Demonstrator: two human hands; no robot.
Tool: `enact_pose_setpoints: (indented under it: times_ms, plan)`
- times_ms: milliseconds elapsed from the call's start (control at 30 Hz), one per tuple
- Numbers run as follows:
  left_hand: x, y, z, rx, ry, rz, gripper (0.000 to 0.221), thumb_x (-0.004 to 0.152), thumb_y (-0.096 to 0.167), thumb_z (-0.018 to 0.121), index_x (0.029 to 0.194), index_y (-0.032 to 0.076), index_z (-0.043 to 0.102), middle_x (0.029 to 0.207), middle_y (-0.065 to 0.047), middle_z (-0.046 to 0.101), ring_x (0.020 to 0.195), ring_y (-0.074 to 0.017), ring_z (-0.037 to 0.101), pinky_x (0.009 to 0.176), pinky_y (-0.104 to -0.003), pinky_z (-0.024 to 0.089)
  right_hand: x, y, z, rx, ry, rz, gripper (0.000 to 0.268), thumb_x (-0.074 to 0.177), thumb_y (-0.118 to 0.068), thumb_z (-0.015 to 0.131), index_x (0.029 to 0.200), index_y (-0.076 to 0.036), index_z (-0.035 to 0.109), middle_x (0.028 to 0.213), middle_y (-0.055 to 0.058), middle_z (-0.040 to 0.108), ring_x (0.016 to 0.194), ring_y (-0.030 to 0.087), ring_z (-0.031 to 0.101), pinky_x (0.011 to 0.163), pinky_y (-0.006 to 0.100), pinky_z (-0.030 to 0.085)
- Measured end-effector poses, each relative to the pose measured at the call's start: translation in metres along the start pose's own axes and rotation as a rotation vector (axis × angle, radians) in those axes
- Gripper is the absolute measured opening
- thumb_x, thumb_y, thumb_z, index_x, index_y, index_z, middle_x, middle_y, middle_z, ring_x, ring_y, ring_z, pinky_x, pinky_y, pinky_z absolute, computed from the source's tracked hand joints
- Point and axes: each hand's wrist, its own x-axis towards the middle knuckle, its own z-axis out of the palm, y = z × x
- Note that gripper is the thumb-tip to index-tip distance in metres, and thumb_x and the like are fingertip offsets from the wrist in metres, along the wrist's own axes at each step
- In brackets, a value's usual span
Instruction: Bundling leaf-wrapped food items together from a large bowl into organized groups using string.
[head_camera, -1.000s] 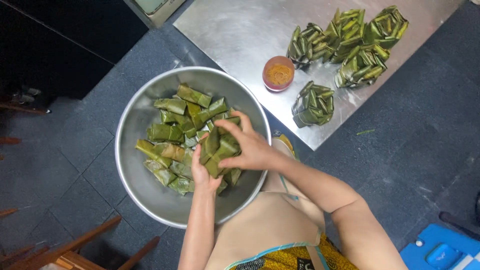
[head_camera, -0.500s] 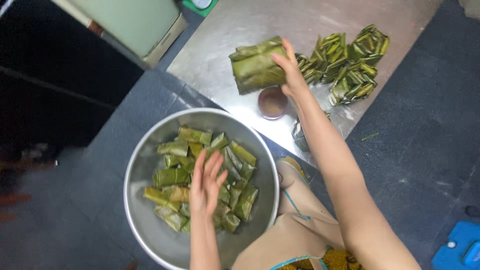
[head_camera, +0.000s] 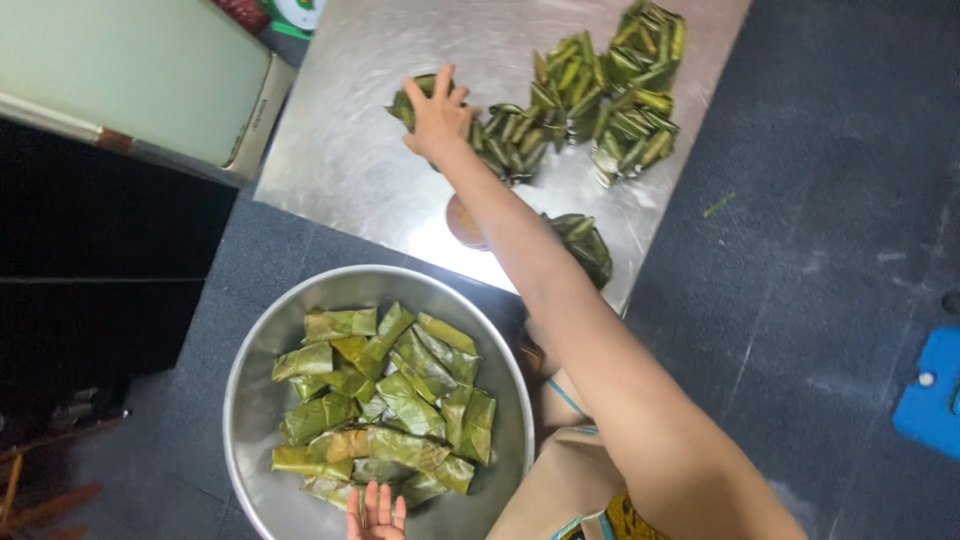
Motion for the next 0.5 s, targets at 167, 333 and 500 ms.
enact_pose_setpoints:
  times_ms: [167,333,500]
  plan:
    - [0.017,0.0,0.005,0.005,-0.147,0.105,0.05,0.111,0.05,0.034,0.153,0.026,0.044,0.147,-0.008,0.052,0.135,-0.0282,0.049,0.109,-0.055,0.039,-0.027,0.013,-0.01,-0.093,-0.036,-0.083,0.116,0.086,-0.074,0.079,0.165,-0.044,-0.002,0.164,0.028,-0.018,0.154,0.051,0.015,0.118,0.07,0.02]
    - [-0.002,0.007,0.009,-0.078,-0.281,0.228,0.043,0.107,0.039,0.051,0.143,0.017,0.057,0.134,-0.013,0.063,0.121,-0.0295,0.062,0.099,-0.05,0.049,-0.1,0.026,-0.009,0.198,0.243,-0.22,0.095,0.084,-0.024,0.086,0.158,-0.017,0.027,0.15,0.026,0.035,0.123,0.04,0.052,0.095,0.054,0.052]
    - [-0.045,0.019,0.052,-0.131,-0.36,0.256,0.035,0.106,0.029,0.055,0.135,0.01,0.061,0.128,-0.017,0.066,0.115,-0.031,0.064,0.095,-0.048,0.053,-0.151,0.063,0.029,0.105,-0.106,-0.018,0.058,0.11,-0.04,0.036,0.156,-0.006,0.028,0.124,0.028,0.053,0.075,0.034,0.069,0.053,0.039,0.058]
